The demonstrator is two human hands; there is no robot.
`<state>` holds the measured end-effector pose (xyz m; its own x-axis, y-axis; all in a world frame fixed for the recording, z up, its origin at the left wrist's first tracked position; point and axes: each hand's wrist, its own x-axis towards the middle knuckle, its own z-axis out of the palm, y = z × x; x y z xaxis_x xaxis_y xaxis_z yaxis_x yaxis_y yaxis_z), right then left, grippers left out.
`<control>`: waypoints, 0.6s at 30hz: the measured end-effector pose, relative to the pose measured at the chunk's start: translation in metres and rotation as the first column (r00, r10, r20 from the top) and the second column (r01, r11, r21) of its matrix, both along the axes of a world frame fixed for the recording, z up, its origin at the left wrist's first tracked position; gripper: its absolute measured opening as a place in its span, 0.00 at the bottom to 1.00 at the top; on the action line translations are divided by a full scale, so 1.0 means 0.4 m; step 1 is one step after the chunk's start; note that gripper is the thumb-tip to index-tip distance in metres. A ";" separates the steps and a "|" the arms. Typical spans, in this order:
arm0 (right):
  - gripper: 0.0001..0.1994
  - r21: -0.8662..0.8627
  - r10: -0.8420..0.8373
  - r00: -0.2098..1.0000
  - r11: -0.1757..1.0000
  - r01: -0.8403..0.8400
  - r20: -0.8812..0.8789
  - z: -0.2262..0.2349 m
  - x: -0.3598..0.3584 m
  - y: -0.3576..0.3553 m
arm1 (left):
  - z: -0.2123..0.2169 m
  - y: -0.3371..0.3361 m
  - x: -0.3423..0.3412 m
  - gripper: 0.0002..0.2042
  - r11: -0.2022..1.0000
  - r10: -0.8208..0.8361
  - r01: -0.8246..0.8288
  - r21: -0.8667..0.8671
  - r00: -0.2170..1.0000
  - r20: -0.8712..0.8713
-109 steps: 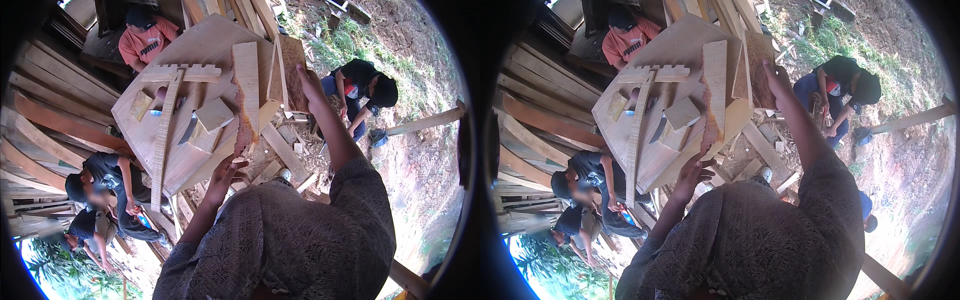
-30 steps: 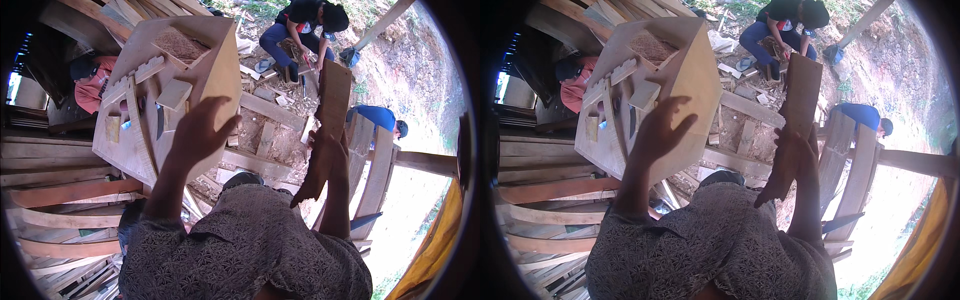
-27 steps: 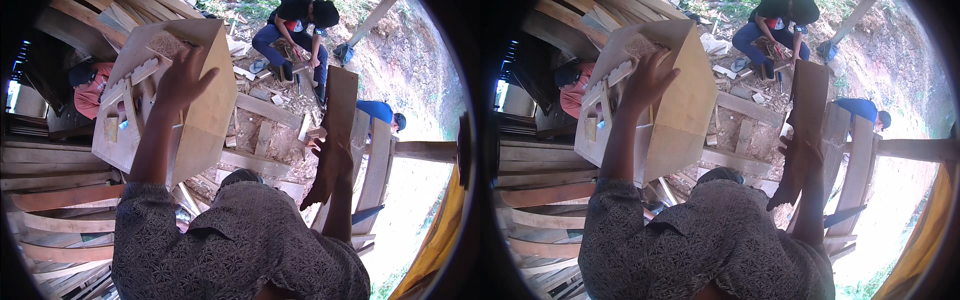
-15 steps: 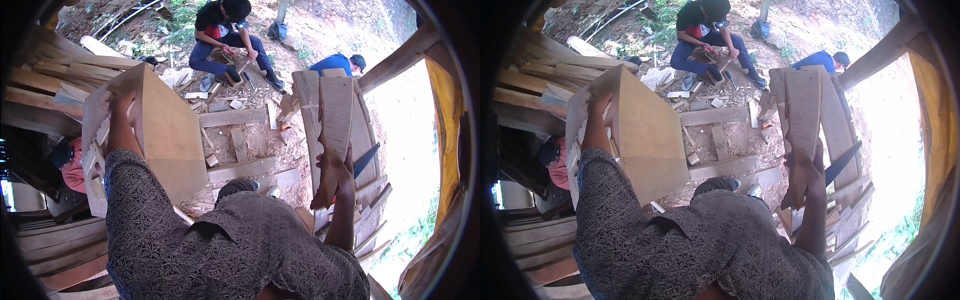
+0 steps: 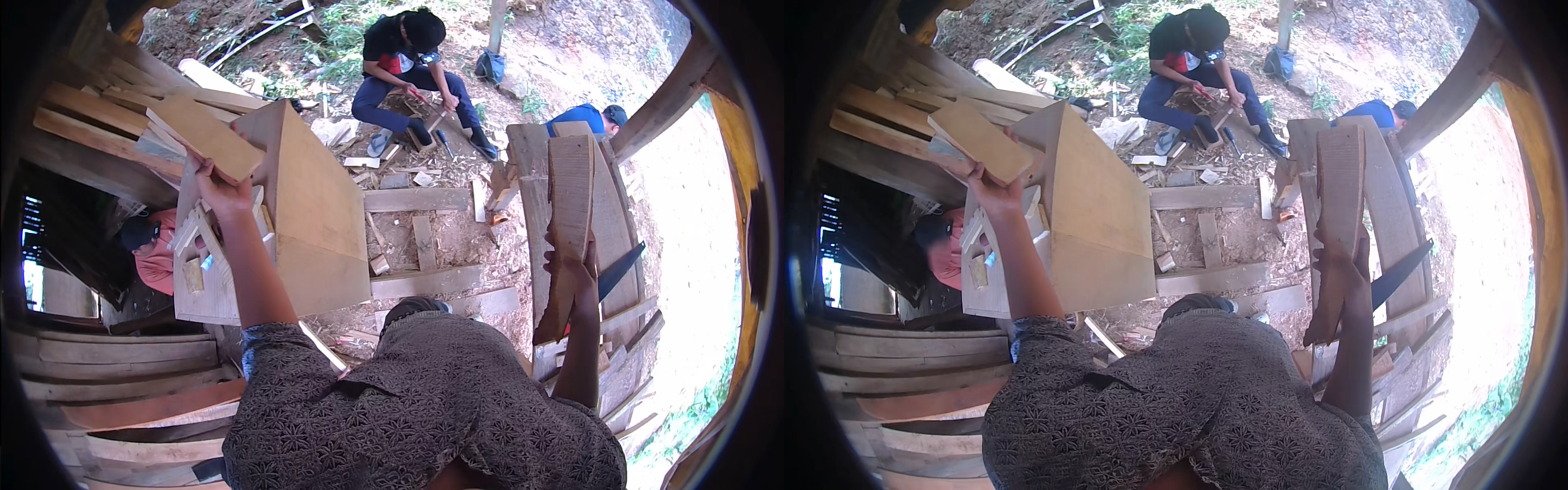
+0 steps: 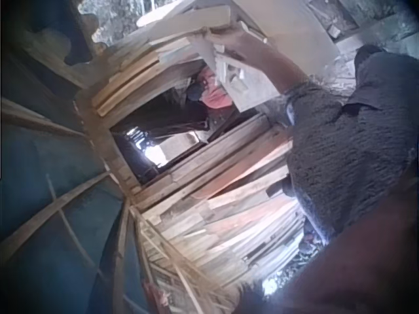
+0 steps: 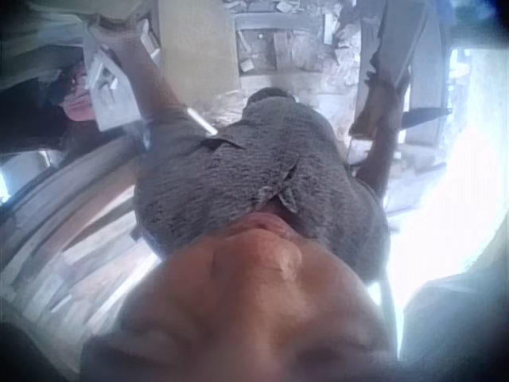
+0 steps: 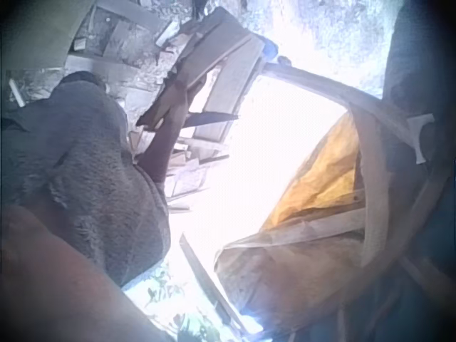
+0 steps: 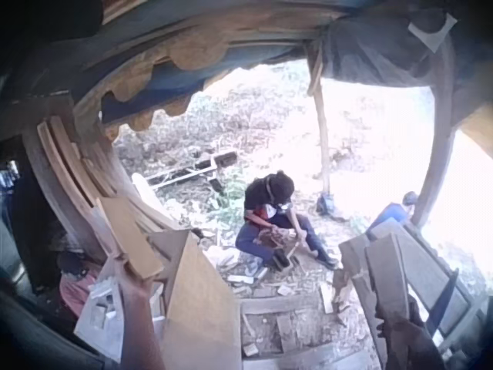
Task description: The person uses a hand saw to cut a piece of wood resting on a wooden frame. They repeatedly position the wood, saw through it, and then move the cut pieces aside. Other people are visible in the background working with wood.
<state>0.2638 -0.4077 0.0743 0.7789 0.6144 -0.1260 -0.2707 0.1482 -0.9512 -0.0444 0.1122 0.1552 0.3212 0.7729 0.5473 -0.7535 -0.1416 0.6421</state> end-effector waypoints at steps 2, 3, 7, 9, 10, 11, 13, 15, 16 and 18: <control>0.34 0.046 0.085 0.996 0.995 -0.086 0.023 0.013 -0.004 0.036 | -0.001 -0.155 0.035 0.37 0.937 -0.252 0.278 -0.210 0.957 0.141; 0.34 0.068 0.118 0.992 0.990 -0.121 0.047 0.012 -0.002 0.043 | 0.000 -0.249 0.077 0.39 0.973 -0.107 0.108 -0.204 0.994 0.015; 0.36 0.048 0.348 0.915 0.930 -0.365 0.206 -0.026 -0.010 0.082 | -0.112 -0.522 0.152 0.49 0.967 -0.080 0.057 -0.250 0.994 -0.081; 0.33 -0.001 0.403 0.876 0.909 -0.418 0.265 -0.019 -0.043 0.092 | -0.194 -0.596 0.192 0.48 0.923 -0.252 0.213 -0.322 0.964 -0.086; 0.33 -0.036 0.409 0.834 0.904 -0.427 0.371 -0.015 -0.063 0.099 | -0.218 -0.633 0.216 0.49 0.903 -0.308 0.248 -0.351 0.943 -0.126; 0.33 -0.075 0.411 0.780 0.900 -0.429 0.472 -0.009 -0.085 0.108 | -0.240 -0.667 0.235 0.49 0.888 -0.342 0.248 -0.388 0.919 -0.196; 0.34 -0.229 0.430 0.621 0.896 -0.380 0.655 0.009 -0.119 0.116 | -0.269 -0.725 0.267 0.51 0.859 -0.412 0.238 -0.453 0.847 -0.337; 0.35 -0.324 0.473 0.592 0.880 -0.346 0.653 0.016 -0.144 0.117 | -0.278 -0.787 0.318 0.48 0.858 -0.387 0.245 -0.452 0.886 -0.254; 0.36 -0.307 0.468 0.621 0.883 -0.355 0.628 -0.005 -0.148 0.116 | -0.262 -0.805 0.343 0.51 0.839 -0.403 0.274 -0.470 0.894 -0.198; 0.35 -0.295 0.453 0.685 0.892 -0.343 0.570 -0.016 -0.152 0.106 | -0.276 -0.825 0.366 0.55 0.869 -0.409 0.305 -0.390 0.886 -0.218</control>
<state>0.2030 -0.3652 0.0678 0.4037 0.8997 0.1661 0.3743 0.0032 -0.9273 0.1018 -0.2176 0.0449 0.7112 0.6930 0.1179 -0.4867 0.3644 0.7940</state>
